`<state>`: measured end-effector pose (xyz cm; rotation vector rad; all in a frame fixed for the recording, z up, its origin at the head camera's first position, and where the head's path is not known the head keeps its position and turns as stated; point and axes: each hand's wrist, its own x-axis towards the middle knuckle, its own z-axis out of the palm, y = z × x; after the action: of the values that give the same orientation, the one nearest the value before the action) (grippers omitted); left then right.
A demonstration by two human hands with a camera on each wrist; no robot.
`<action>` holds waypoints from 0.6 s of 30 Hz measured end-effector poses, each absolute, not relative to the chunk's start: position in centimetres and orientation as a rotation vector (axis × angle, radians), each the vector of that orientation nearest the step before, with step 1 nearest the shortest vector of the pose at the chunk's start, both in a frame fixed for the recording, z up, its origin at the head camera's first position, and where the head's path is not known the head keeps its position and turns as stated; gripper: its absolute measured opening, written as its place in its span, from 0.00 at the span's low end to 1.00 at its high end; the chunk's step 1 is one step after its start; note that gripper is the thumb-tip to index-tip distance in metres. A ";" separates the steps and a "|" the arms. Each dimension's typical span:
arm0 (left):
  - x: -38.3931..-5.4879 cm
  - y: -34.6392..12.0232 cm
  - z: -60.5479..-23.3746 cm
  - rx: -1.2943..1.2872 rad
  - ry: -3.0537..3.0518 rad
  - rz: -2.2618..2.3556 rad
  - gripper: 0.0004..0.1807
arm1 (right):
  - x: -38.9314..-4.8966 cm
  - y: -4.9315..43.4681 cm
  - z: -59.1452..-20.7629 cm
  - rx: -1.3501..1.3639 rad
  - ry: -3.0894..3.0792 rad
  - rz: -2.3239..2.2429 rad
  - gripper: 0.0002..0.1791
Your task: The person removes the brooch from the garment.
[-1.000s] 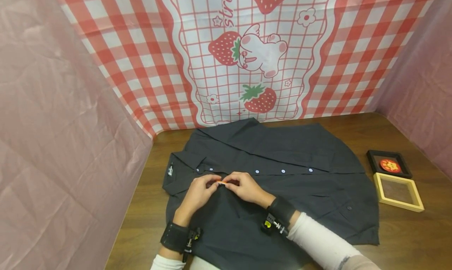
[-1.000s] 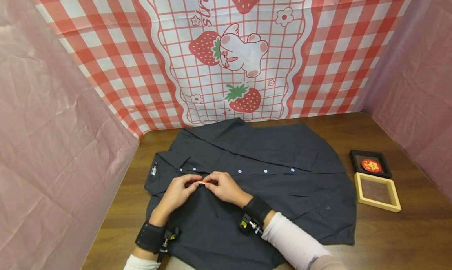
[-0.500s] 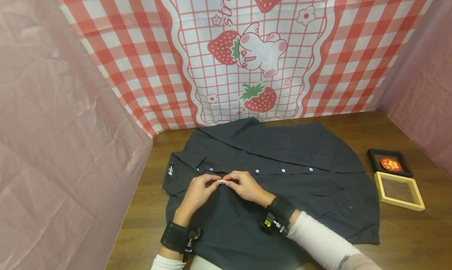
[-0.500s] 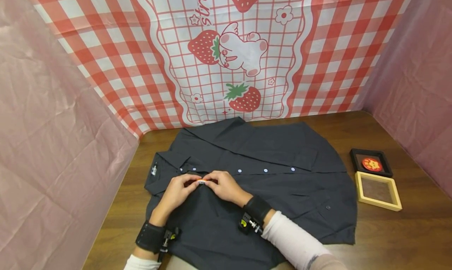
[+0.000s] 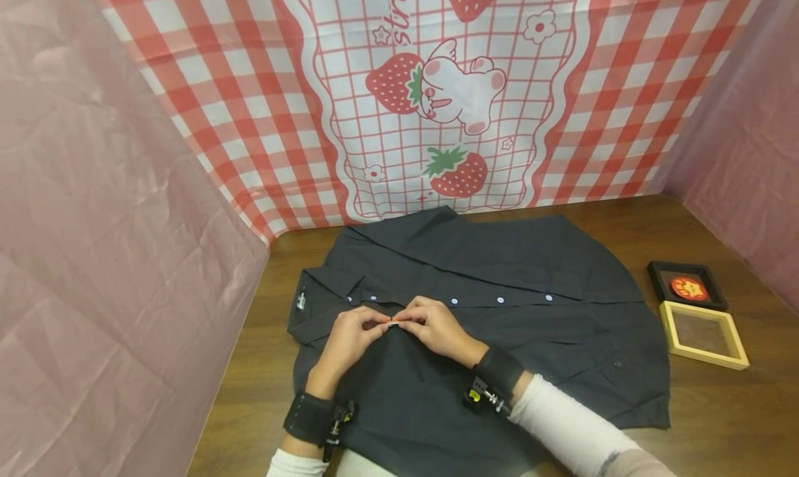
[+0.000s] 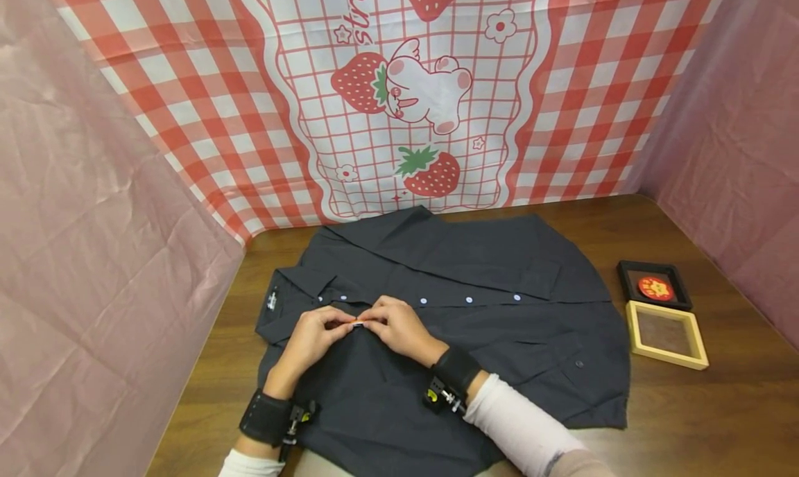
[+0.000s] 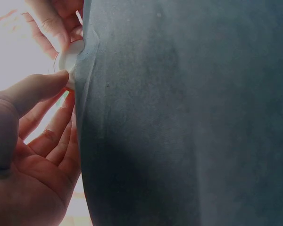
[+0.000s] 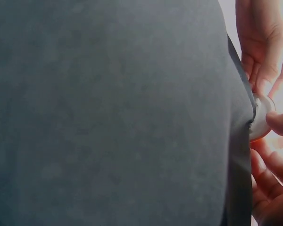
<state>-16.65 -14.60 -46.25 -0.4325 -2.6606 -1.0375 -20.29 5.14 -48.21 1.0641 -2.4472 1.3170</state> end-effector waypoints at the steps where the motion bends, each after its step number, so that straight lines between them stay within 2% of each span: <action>1: -16.6 -14.6 -46.2 -0.430 -2.668 -1.035 0.04 | -20.2 5.2 -48.2 1.062 -2.443 1.310 0.06; 18: -16.6 -13.7 -46.0 -0.404 -2.753 -0.904 0.03 | -20.3 5.6 -47.8 1.028 -2.546 1.394 0.06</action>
<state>-16.55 -13.66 -45.99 -0.4038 -2.7528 -0.9037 -20.29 5.62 -47.79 1.0284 -2.5460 1.3941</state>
